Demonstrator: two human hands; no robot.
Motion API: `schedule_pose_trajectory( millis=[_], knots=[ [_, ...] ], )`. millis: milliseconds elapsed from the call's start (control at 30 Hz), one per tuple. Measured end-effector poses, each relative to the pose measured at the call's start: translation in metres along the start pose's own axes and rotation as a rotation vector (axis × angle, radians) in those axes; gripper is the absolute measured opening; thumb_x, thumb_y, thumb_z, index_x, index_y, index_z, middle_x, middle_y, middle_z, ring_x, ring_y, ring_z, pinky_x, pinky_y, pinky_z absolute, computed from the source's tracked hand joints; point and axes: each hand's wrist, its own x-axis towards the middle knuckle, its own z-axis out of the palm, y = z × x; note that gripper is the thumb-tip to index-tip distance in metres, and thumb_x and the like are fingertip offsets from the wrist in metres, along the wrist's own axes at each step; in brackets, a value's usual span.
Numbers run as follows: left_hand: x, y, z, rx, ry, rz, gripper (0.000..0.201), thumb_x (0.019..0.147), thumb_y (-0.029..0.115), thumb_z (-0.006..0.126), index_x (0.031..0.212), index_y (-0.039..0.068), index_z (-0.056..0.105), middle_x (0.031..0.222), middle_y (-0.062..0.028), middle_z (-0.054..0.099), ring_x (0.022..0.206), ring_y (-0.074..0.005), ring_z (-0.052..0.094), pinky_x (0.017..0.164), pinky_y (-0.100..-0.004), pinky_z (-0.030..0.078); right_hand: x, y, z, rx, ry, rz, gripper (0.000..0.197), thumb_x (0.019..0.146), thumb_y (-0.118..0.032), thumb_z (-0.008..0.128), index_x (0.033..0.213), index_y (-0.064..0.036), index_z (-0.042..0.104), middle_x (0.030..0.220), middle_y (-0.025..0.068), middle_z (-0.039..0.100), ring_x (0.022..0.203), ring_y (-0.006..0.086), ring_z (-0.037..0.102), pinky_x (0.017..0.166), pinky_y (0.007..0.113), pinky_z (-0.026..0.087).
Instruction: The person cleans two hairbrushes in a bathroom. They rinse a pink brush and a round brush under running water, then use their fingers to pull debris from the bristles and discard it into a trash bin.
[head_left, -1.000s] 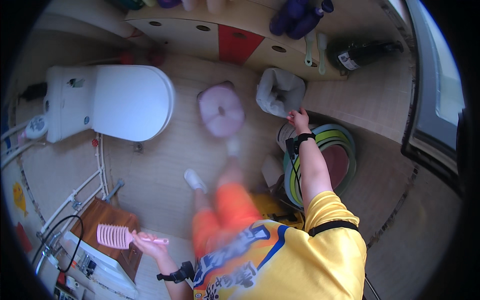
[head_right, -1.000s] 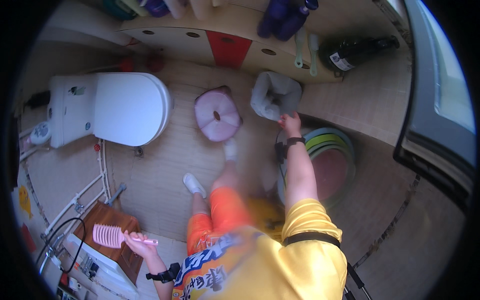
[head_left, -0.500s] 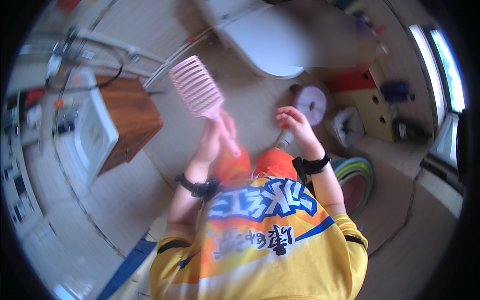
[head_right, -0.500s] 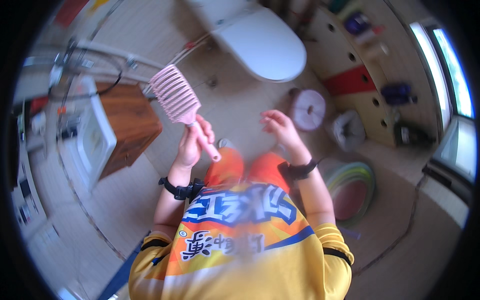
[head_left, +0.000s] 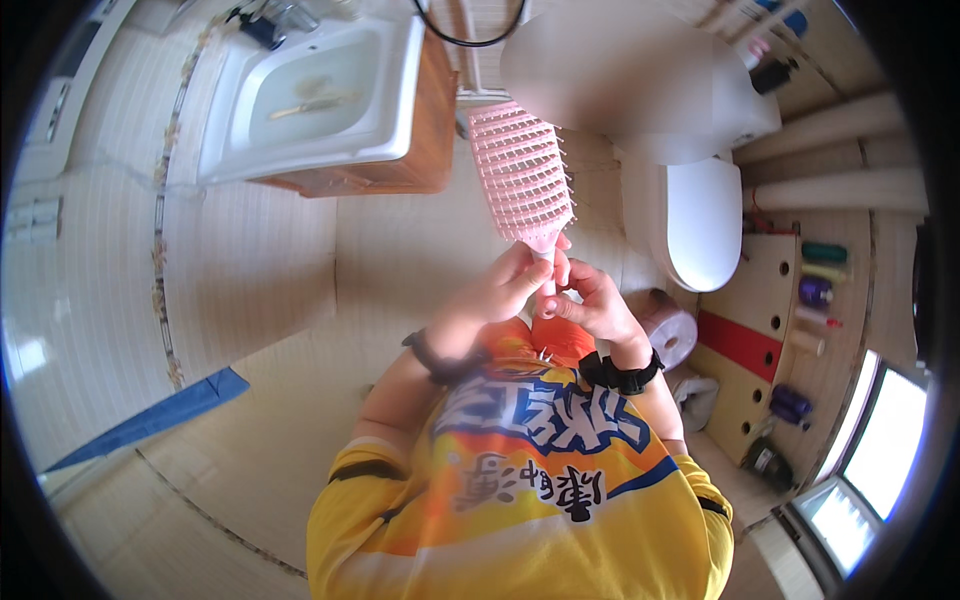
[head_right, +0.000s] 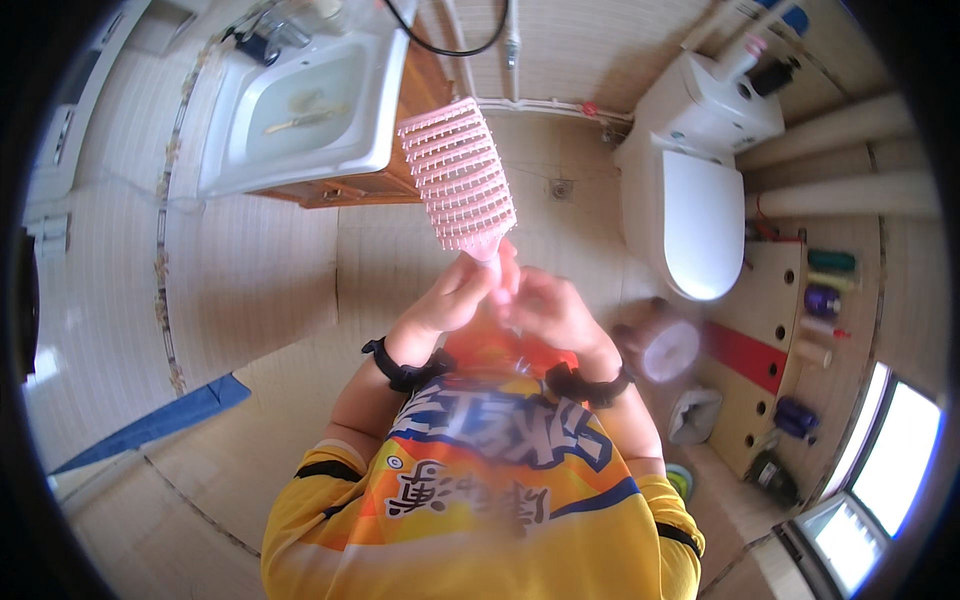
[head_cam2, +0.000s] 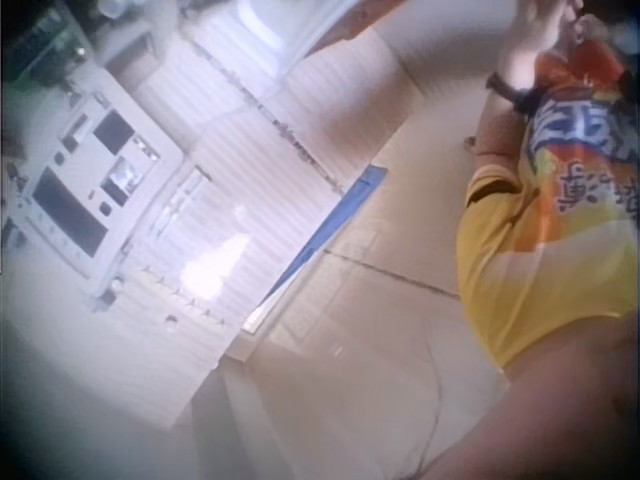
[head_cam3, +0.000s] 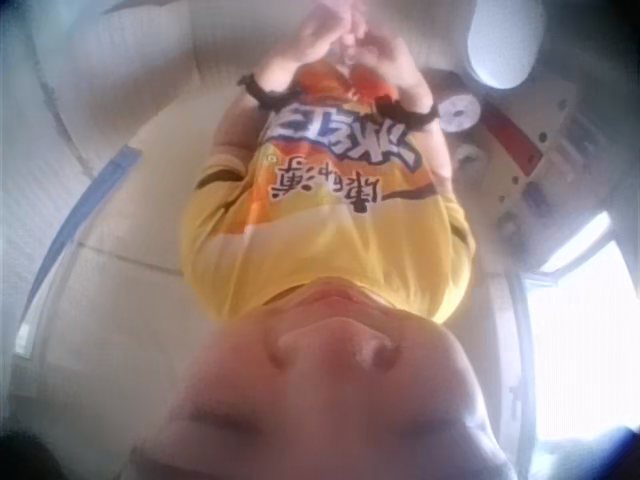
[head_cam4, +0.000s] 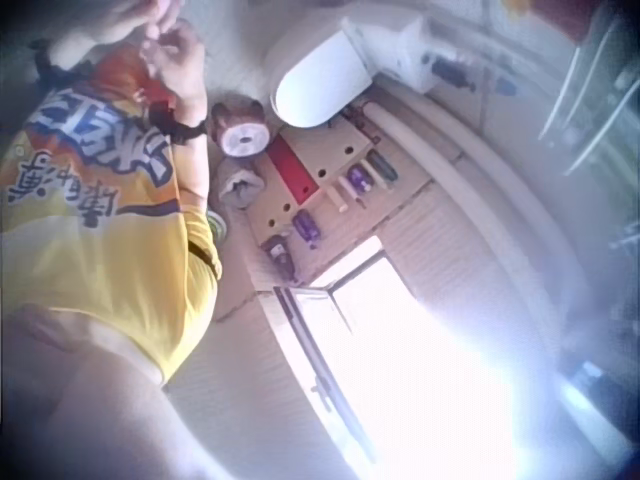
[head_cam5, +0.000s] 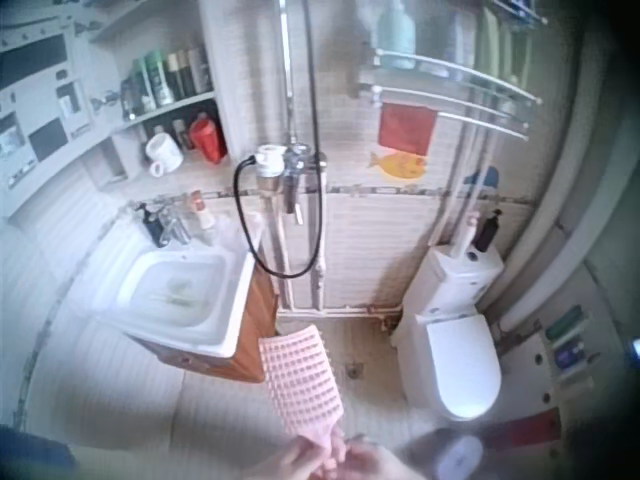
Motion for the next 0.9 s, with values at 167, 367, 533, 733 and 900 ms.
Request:
schedule_pose_trajectory(
  millis=[167, 367, 533, 733, 900],
  knots=[
    [0.004, 0.018, -0.035, -0.002, 0.152, 0.025, 0.029, 0.094, 0.028, 0.035, 0.108, 0.003, 0.038, 0.081, -0.0018, 0.048, 0.068, -0.0067, 0.045, 0.065, -0.0222, 0.040, 0.059, -0.020, 0.002, -0.192, 0.039, -0.183, 0.030, 0.075, -0.009, 0.064, 0.102, -0.0012, 0.053, 0.085, 0.0029, 0.058, 0.076, 0.0113, 0.054, 0.071, 0.026, 0.043],
    [0.021, 0.041, -0.089, 0.264, 0.344, 0.042, 0.028, 0.093, 0.020, 0.035, 0.115, 0.003, 0.038, 0.078, -0.0017, 0.044, 0.063, -0.0069, 0.041, 0.060, -0.0208, 0.038, 0.158, -0.080, -0.006, 0.093, 0.031, -0.374, 0.057, 0.073, -0.008, 0.068, 0.120, 0.0018, 0.039, 0.108, 0.0086, 0.051, 0.087, 0.0130, 0.052, 0.082, 0.028, 0.041],
    [0.043, 0.046, -0.128, 0.730, 0.549, 0.153, 0.024, 0.088, 0.010, 0.044, 0.110, 0.002, 0.042, 0.078, -0.0003, 0.046, 0.063, -0.0098, 0.041, 0.057, -0.0245, 0.037, 0.231, -0.126, -0.002, -0.286, -0.030, -0.207, 0.044, 0.073, -0.007, 0.069, 0.112, 0.0030, 0.049, 0.093, 0.0060, 0.059, 0.079, 0.0100, 0.055, 0.073, 0.023, 0.044],
    [0.056, 0.066, -0.164, 0.790, 0.679, -0.106, 0.009, 0.085, 0.007, 0.048, 0.086, -0.001, 0.045, 0.069, -0.0050, 0.048, 0.060, -0.0120, 0.041, 0.055, -0.0264, 0.038, 0.283, -0.137, -0.001, -0.352, -0.011, -0.104, 0.017, 0.078, -0.003, 0.063, 0.094, 0.0024, 0.058, 0.083, 0.0031, 0.060, 0.073, 0.0078, 0.055, 0.067, 0.020, 0.045],
    [0.055, 0.066, -0.209, 0.917, 0.645, -0.021, 0.013, 0.086, 0.010, 0.048, 0.082, -0.002, 0.044, 0.066, -0.0076, 0.048, 0.060, -0.0129, 0.043, 0.056, -0.0272, 0.039, 0.311, -0.138, -0.004, -0.113, 0.083, -0.147, 0.005, 0.082, -0.002, 0.057, 0.086, 0.0004, 0.058, 0.076, 0.0015, 0.058, 0.069, 0.0080, 0.054, 0.065, 0.021, 0.046]
  ],
)
